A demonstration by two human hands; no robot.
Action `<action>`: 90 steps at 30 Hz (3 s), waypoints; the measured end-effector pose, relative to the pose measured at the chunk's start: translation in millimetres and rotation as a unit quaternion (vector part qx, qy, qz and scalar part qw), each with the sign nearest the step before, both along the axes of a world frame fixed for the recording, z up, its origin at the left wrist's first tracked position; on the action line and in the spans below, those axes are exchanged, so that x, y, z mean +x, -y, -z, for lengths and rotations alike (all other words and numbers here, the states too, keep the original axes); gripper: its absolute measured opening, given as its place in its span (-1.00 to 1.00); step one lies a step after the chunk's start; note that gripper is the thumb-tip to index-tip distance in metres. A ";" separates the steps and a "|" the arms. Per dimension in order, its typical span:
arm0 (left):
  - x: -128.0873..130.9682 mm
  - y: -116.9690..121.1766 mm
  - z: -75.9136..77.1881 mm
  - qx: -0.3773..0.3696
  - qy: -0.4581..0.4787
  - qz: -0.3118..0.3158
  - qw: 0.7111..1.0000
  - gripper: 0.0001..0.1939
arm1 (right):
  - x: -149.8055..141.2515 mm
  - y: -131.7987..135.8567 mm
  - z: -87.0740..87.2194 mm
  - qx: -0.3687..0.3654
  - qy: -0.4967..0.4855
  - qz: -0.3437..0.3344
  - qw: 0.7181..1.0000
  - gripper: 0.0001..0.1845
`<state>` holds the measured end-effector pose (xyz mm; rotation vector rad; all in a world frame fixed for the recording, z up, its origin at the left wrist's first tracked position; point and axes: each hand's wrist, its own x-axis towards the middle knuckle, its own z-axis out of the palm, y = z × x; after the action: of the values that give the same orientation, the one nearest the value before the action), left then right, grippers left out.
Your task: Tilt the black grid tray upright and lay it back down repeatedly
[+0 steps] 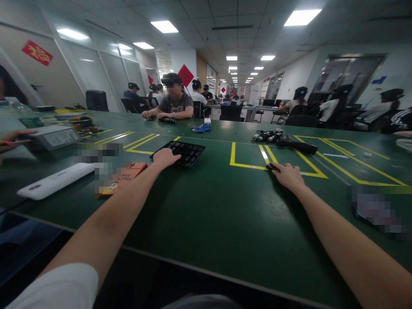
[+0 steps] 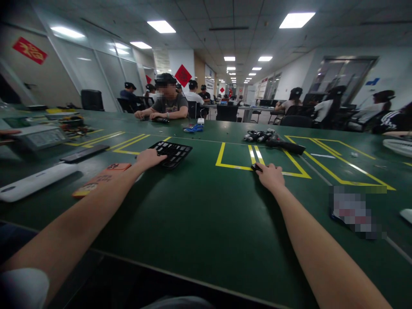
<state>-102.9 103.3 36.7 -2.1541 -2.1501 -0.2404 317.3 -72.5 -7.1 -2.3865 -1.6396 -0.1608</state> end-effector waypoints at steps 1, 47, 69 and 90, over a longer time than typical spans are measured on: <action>-0.9 -0.4 -0.7 -0.001 0.000 -0.002 1.000 -0.39 | 0.7 -0.1 0.8 -0.002 -0.004 0.003 1.000 -0.53; 51.3 26.4 -10.6 -0.097 0.666 0.091 0.734 -0.88 | 0.9 -3.2 9.9 -0.003 0.070 -0.005 0.998 -0.50; 58.7 35.3 20.1 0.006 0.245 0.191 0.950 -0.63 | -44.2 -16.2 12.6 0.094 -0.155 -0.157 0.971 -0.56; 119.3 101.8 32.9 -0.090 0.353 0.419 0.831 -0.67 | -110.2 -6.3 11.0 0.139 -0.292 -0.500 0.804 -0.51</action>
<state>16.4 1.5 3.8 -3.3956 -1.2355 -1.0688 207.1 -66.2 -18.1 -0.9495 -2.0636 0.4459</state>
